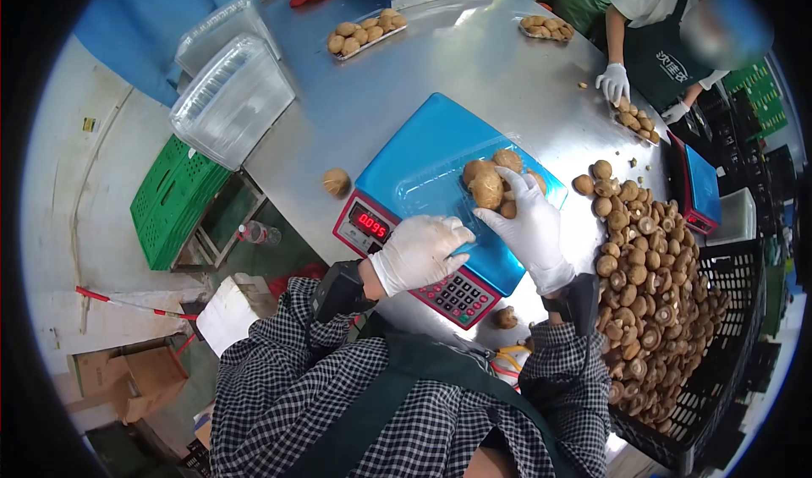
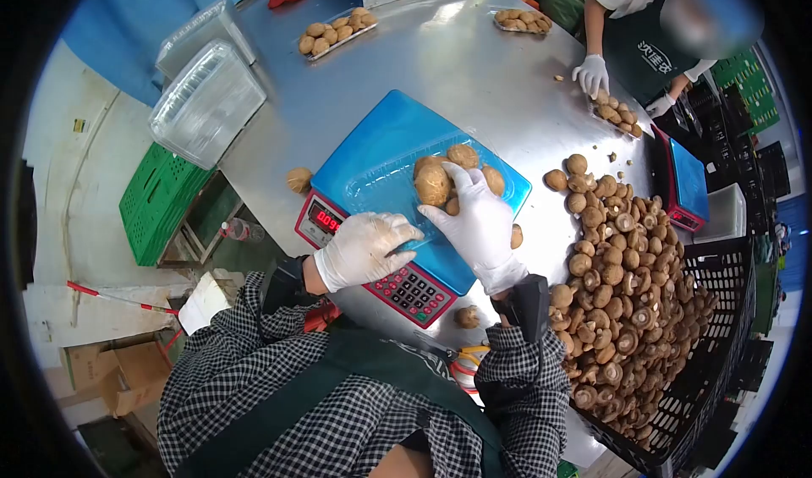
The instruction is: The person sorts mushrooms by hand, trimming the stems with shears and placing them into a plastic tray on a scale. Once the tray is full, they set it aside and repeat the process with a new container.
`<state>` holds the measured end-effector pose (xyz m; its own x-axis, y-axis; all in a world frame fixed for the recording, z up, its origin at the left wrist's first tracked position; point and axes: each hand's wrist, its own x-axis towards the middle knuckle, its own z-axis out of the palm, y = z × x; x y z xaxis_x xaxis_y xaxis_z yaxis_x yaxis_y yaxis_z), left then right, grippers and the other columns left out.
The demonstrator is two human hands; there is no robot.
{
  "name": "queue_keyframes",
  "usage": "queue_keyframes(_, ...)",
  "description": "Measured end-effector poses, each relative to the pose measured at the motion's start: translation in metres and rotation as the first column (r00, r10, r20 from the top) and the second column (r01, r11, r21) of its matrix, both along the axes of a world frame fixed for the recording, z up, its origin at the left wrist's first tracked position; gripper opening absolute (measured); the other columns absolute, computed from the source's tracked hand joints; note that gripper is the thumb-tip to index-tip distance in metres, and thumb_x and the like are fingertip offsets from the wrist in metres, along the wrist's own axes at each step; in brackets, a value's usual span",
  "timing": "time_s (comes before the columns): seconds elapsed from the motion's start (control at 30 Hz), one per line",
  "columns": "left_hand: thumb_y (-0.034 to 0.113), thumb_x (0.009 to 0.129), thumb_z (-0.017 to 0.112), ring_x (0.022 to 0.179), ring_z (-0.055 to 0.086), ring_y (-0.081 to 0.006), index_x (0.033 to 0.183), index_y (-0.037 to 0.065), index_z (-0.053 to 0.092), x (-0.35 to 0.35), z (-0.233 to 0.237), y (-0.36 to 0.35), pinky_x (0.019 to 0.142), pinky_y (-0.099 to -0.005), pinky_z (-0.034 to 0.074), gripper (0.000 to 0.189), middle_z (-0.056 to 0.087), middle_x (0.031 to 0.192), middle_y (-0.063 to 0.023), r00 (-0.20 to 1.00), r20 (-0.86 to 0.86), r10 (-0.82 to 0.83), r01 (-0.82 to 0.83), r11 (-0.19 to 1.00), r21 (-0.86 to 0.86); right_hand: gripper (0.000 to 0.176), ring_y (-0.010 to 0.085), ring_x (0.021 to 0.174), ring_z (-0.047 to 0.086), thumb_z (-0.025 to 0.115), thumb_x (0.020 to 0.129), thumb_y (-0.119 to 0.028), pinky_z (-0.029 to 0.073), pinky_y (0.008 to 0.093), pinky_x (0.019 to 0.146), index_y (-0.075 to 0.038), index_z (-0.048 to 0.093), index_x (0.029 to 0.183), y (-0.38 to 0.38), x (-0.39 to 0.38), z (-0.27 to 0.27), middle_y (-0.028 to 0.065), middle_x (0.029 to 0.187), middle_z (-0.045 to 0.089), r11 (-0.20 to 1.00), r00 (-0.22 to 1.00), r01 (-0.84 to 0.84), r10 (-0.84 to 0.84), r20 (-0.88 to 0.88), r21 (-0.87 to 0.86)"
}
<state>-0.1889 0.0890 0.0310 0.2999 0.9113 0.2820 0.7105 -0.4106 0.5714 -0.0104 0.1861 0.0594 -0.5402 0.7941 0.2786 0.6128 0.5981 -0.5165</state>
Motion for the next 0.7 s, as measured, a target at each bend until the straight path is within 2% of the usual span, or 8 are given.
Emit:
queue_keyframes(0.1,0.023,0.083,0.067,0.088,0.064,-0.0296,0.101,0.01,0.066,-0.008,0.008,-0.006,0.075,-0.0406,0.052,0.023,0.064,0.097,-0.0092,0.999,0.022,-0.038,0.038,0.999,-0.019,0.062,0.0289,0.087,0.066,0.079,0.071,-0.034,0.054,0.0368,0.07,-0.009,0.057,0.123,-0.001,-0.019,0.002,0.0106,0.105,0.062,0.996,0.994,-0.036,0.028,0.104,0.078)
queue_keyframes(0.17,0.023,0.083,0.067,0.088,0.064,-0.0292,0.1,0.01,0.066,-0.016,0.013,-0.006,0.074,-0.041,0.052,0.022,0.064,0.097,-0.0087,0.998,0.042,-0.052,0.056,0.993,-0.101,0.062,0.0295,0.087,0.066,0.079,0.072,-0.033,0.054,0.0379,0.073,-0.008,0.057,0.124,-0.001,-0.027,-0.004,0.0102,0.108,0.06,0.988,0.971,-0.067,0.032,0.236,0.142)
queue_keyframes(0.23,0.023,0.083,0.068,0.089,0.063,-0.0298,0.103,0.011,0.065,-0.025,0.022,-0.001,0.076,-0.041,0.051,0.024,0.064,0.098,-0.0093,0.998,0.046,-0.037,0.045,0.98,-0.192,0.061,0.0295,0.086,0.066,0.078,0.073,-0.032,0.053,0.0382,0.075,-0.008,0.057,0.125,-0.002,-0.028,-0.007,0.01,0.111,0.059,0.986,0.968,-0.071,0.032,0.248,0.148)
queue_keyframes(0.3,0.023,0.082,0.069,0.095,0.062,-0.0313,0.109,0.01,0.063,-0.03,0.022,0.006,0.08,-0.041,0.05,0.031,0.062,0.103,-0.0113,0.974,0.106,0.199,-0.209,0.974,0.09,0.063,0.0285,0.086,0.066,0.079,0.072,-0.03,0.054,0.038,0.075,-0.008,0.056,0.126,-0.002,-0.026,-0.009,0.0099,0.109,0.059,0.985,0.988,-0.061,0.036,0.152,0.16)
queue_keyframes(0.33,0.024,0.081,0.07,0.1,0.06,-0.0322,0.117,0.011,0.06,-0.034,0.024,0.014,0.084,-0.0413,0.049,0.04,0.06,0.11,-0.0129,0.972,0.083,0.222,-0.229,0.97,0.087,0.063,0.0285,0.086,0.066,0.079,0.072,-0.03,0.054,0.038,0.075,-0.008,0.056,0.126,-0.004,-0.025,-0.008,0.0099,0.109,0.059,0.986,0.987,-0.061,0.036,0.156,0.158)
queue_keyframes(0.4,0.025,0.08,0.071,0.102,0.059,-0.0321,0.12,0.011,0.06,-0.035,0.017,0.029,0.085,-0.0416,0.049,0.043,0.059,0.112,-0.0131,0.975,0.084,0.204,-0.213,0.97,0.115,0.061,0.0294,0.09,0.065,0.079,0.072,-0.025,0.054,0.0381,0.077,-0.008,0.054,0.124,-0.008,-0.022,-0.004,0.0108,0.111,0.058,0.997,0.999,0.0,0.003,0.048,-0.077)
queue_keyframes(0.5,0.029,0.08,0.072,0.1,0.06,-0.0314,0.125,0.012,0.058,-0.036,0.0,0.042,0.086,-0.0415,0.048,0.05,0.06,0.112,-0.0119,0.983,0.065,0.174,-0.182,0.97,0.161,0.058,0.031,0.095,0.063,0.078,0.072,-0.02,0.054,0.0387,0.08,-0.009,0.051,0.122,-0.014,-0.012,-0.011,0.0126,0.114,0.055,0.999,0.999,0.019,-0.02,-0.029,-0.033)
queue_keyframes(0.7,0.036,0.08,0.072,0.092,0.062,-0.0303,0.119,0.01,0.062,-0.035,-0.002,0.049,0.08,-0.0405,0.048,0.048,0.063,0.102,-0.0096,0.981,0.024,0.19,-0.192,0.978,0.079,0.056,0.033,0.103,0.06,0.077,0.072,-0.017,0.052,0.04,0.085,-0.008,0.05,0.12,-0.019,-0.002,-0.016,0.0145,0.117,0.053,0.999,1.0,0.0,-0.001,-0.027,-0.052)
